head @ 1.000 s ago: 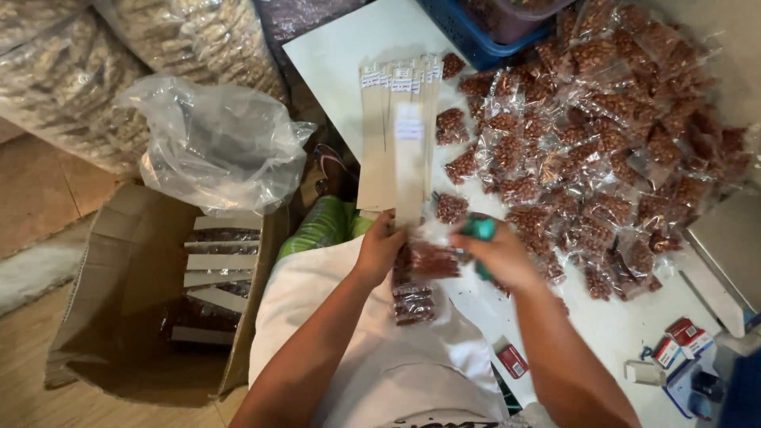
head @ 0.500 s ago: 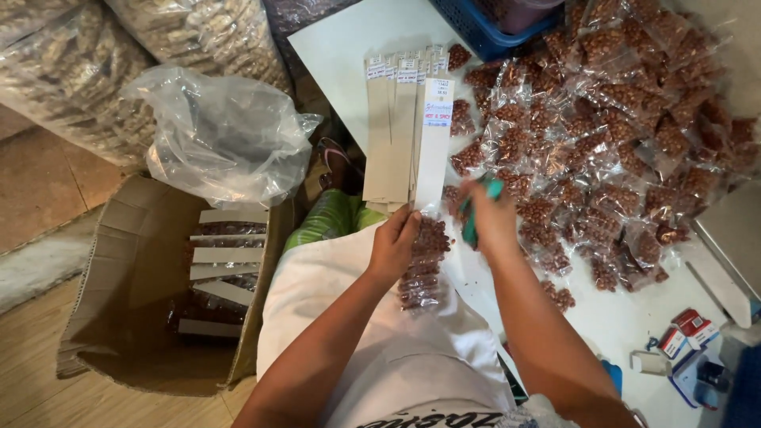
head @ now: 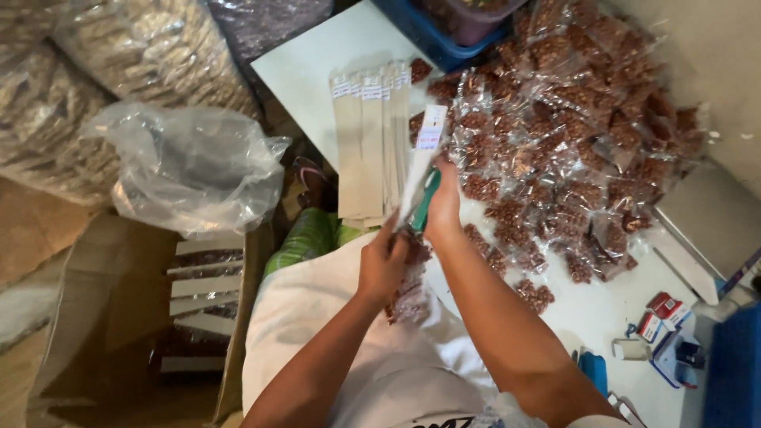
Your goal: Attaching small plastic bags of nuts to a long white strip using a handheld stapler.
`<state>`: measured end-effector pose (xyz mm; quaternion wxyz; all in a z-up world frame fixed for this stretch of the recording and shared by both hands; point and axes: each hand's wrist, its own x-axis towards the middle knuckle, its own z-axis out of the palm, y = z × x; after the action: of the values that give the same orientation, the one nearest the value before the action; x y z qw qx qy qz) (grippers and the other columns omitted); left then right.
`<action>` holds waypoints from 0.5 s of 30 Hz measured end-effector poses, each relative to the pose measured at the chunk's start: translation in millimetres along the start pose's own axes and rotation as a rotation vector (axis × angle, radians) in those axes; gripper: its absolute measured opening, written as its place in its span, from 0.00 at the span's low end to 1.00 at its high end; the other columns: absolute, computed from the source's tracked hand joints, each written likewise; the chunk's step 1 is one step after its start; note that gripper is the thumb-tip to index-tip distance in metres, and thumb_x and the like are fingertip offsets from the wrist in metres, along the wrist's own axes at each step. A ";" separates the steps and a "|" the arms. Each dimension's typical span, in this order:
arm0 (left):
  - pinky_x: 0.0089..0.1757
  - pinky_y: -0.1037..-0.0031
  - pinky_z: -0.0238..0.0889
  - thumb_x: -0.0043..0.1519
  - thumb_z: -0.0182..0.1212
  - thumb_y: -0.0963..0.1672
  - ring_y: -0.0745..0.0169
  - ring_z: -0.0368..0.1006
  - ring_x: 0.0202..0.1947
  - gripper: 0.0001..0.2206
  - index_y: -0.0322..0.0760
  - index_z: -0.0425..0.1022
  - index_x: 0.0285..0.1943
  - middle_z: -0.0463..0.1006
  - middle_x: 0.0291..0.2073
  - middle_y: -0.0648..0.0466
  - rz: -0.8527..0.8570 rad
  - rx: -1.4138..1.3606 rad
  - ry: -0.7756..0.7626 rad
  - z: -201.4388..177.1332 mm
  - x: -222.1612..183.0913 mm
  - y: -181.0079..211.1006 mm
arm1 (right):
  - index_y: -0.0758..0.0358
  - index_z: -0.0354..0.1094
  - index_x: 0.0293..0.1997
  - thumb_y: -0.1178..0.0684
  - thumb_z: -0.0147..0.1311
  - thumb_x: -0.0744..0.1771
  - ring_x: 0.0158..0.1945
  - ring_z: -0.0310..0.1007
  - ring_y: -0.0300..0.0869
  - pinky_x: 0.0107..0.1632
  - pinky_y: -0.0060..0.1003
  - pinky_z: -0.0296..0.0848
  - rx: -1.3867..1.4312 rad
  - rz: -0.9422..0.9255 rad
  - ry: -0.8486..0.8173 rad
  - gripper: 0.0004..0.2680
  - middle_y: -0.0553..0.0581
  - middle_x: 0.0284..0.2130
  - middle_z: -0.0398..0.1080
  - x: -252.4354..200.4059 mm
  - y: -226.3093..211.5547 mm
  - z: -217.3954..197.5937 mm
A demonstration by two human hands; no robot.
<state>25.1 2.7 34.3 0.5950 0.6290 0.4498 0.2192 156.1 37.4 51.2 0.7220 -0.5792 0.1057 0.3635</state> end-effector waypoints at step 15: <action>0.44 0.51 0.70 0.63 0.62 0.52 0.42 0.77 0.46 0.23 0.30 0.74 0.58 0.80 0.43 0.38 -0.326 -0.064 -0.048 8.6 84.1 -154.3 | 0.64 0.73 0.46 0.41 0.61 0.60 0.44 0.78 0.59 0.44 0.53 0.74 -1.350 -0.459 0.158 0.18 0.65 0.34 0.76 85.4 -90.7 -133.5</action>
<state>27.1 50.1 -135.1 0.6530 0.5334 0.5244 0.1190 311.6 -56.0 30.1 0.2545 -0.9316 -0.2146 0.1457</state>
